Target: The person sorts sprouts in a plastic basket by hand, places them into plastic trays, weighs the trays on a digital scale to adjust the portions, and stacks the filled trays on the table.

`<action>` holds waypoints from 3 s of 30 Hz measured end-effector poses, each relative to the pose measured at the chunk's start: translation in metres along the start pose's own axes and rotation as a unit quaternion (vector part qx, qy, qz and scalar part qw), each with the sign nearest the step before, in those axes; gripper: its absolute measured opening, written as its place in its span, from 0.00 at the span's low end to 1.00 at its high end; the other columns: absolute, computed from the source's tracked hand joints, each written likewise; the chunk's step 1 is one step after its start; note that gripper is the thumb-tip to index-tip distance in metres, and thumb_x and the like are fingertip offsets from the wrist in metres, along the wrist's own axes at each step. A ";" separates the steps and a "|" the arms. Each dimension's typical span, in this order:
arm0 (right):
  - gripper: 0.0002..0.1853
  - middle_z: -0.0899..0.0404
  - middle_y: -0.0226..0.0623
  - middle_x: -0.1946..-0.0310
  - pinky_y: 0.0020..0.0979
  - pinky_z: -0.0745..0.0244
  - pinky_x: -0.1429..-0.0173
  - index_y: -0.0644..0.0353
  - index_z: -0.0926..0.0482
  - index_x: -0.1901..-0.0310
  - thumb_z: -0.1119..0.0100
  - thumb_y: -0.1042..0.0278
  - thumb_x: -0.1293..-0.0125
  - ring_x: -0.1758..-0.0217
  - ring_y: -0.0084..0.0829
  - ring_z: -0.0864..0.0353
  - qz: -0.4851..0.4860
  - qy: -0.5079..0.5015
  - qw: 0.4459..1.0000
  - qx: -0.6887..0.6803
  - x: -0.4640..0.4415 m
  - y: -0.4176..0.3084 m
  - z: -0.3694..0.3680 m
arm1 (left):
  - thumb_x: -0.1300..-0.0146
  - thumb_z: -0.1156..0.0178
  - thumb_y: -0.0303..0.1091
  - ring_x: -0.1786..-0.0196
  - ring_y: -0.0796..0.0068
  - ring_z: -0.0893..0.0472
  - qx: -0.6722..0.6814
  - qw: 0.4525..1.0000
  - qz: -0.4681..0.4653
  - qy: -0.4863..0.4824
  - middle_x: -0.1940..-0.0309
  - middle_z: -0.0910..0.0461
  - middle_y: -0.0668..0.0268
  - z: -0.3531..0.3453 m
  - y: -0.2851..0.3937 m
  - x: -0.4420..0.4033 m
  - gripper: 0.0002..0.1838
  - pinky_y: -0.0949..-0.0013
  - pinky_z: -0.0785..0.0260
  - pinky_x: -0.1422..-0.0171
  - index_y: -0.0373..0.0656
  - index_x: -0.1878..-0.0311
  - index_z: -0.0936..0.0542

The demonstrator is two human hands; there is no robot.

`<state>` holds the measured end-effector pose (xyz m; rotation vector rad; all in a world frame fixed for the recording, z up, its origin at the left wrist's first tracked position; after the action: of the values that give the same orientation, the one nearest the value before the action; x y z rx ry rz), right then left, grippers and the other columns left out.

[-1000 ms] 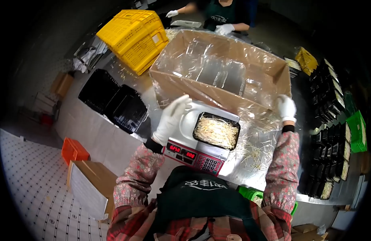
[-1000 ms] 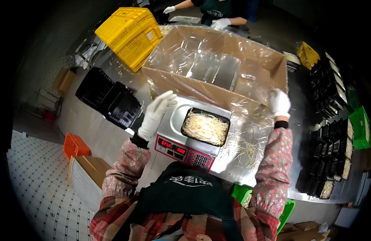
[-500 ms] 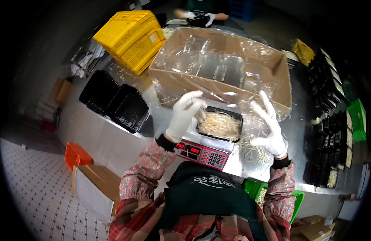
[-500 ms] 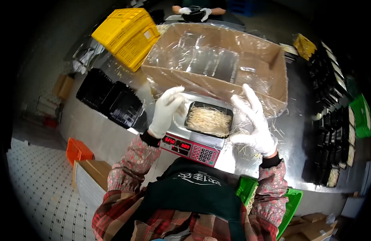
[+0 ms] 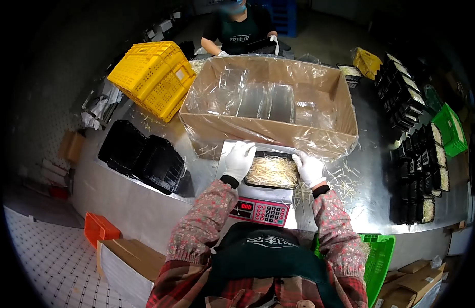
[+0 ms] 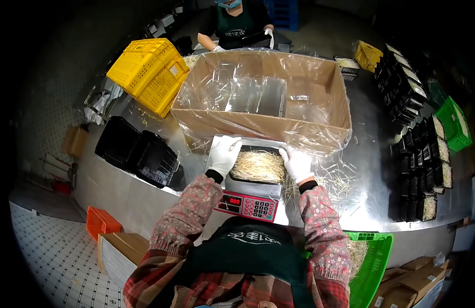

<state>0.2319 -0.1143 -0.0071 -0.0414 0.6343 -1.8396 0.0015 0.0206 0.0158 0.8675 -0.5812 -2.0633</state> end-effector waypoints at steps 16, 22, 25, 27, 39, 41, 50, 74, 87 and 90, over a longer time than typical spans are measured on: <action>0.12 0.22 0.20 0.72 0.22 0.33 0.62 0.60 0.16 0.66 0.33 0.60 0.33 0.69 0.14 0.29 -0.205 -0.030 0.839 -0.502 0.007 0.038 -0.065 | 0.31 0.38 0.34 0.67 0.87 0.23 0.393 0.872 0.254 -0.142 0.64 0.19 0.73 -0.026 -0.051 0.028 0.19 0.82 0.32 0.68 0.35 0.41 0.22; 0.13 0.15 0.44 0.71 0.29 0.21 0.81 0.57 0.32 0.60 0.36 0.64 0.30 0.75 0.33 0.14 -0.312 -0.284 0.721 -0.549 0.076 0.005 0.012 | 0.33 0.34 0.40 0.59 0.66 0.16 0.433 0.773 0.408 -0.220 0.55 0.24 0.57 0.025 -0.020 0.089 0.25 0.63 0.15 0.55 0.31 0.44 0.29; 0.10 0.15 0.52 0.70 0.31 0.18 0.78 0.59 0.32 0.62 0.39 0.79 0.33 0.76 0.37 0.13 -0.336 -0.155 0.608 -0.702 0.096 -0.001 -0.008 | 0.35 0.36 0.28 0.60 0.57 0.14 0.559 0.690 0.432 -0.160 0.60 0.21 0.57 0.013 -0.011 0.111 0.09 0.57 0.15 0.59 0.42 0.60 0.29; 0.08 0.16 0.49 0.75 0.29 0.22 0.81 0.60 0.30 0.65 0.38 0.79 0.36 0.80 0.34 0.16 -0.345 -0.100 0.606 -0.709 0.094 0.002 -0.021 | 0.36 0.37 0.26 0.63 0.58 0.14 0.557 0.705 0.415 -0.141 0.62 0.21 0.57 -0.001 -0.019 0.111 0.09 0.58 0.15 0.60 0.42 0.61 0.29; 0.17 0.17 0.41 0.66 0.41 0.24 0.53 0.56 0.17 0.60 0.40 0.48 0.32 0.58 0.40 0.16 0.053 0.052 0.993 -0.087 -0.006 -0.088 0.051 | 0.23 0.56 0.53 0.50 0.57 0.17 0.573 0.645 0.428 -0.269 0.50 0.21 0.51 -0.021 0.023 0.123 0.29 0.49 0.18 0.50 0.31 0.40 0.30; 0.27 0.22 0.44 0.42 0.53 0.34 0.37 0.56 0.27 0.37 0.46 0.46 0.30 0.41 0.44 0.23 0.186 0.076 0.980 0.005 -0.019 -0.099 -0.014 | 0.21 0.61 0.52 0.49 0.57 0.17 0.599 0.617 0.429 -0.276 0.49 0.20 0.50 -0.042 0.039 0.121 0.29 0.51 0.19 0.48 0.32 0.39 0.30; 0.33 0.22 0.53 0.42 0.41 0.30 0.34 0.63 0.29 0.33 0.51 0.43 0.28 0.38 0.51 0.23 0.099 -0.249 0.963 -0.033 -0.048 -0.046 -0.001 | 0.25 0.47 0.41 0.57 0.69 0.15 0.433 0.761 0.343 -0.339 0.56 0.17 0.57 -0.002 0.028 0.111 0.19 0.66 0.18 0.57 0.32 0.43 0.24; 0.10 0.21 0.22 0.73 0.22 0.30 0.70 0.63 0.15 0.58 0.37 0.65 0.32 0.72 0.15 0.25 -0.448 0.390 0.733 -0.331 0.332 0.193 0.208 | 0.39 0.36 0.33 0.36 0.49 0.24 0.188 0.833 -0.339 -0.396 0.45 0.18 0.54 -0.154 0.130 0.091 0.18 0.53 0.36 0.29 0.39 0.45 0.18; 0.14 0.17 0.42 0.68 0.33 0.19 0.83 0.71 0.17 0.58 0.38 0.68 0.39 0.77 0.33 0.17 -0.484 0.701 0.466 -0.240 0.310 0.467 0.385 | 0.36 0.43 0.22 0.52 0.60 0.16 0.152 0.965 -0.095 -0.192 0.56 0.14 0.55 -0.099 0.119 0.075 0.10 0.63 0.25 0.43 0.34 0.54 0.15; 0.11 0.24 0.31 0.75 0.33 0.21 0.83 0.62 0.21 0.65 0.34 0.62 0.36 0.83 0.25 0.27 -0.448 0.683 0.504 -0.282 0.330 0.495 0.375 | 0.30 0.45 0.25 0.43 0.63 0.20 0.087 0.986 -0.044 -0.135 0.47 0.17 0.56 -0.051 0.086 0.056 0.14 0.63 0.32 0.33 0.32 0.45 0.19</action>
<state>0.6654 -0.6676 0.0046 0.9285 2.7710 -2.2005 0.0578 -0.0794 0.0178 0.7263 -0.8938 -2.2541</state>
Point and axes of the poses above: each hand's wrist, its own x-axis away from the middle knuckle, its own z-axis out of the back of the hand, y = z × x, the point moved 2 cm from there along -x, towards the middle knuckle
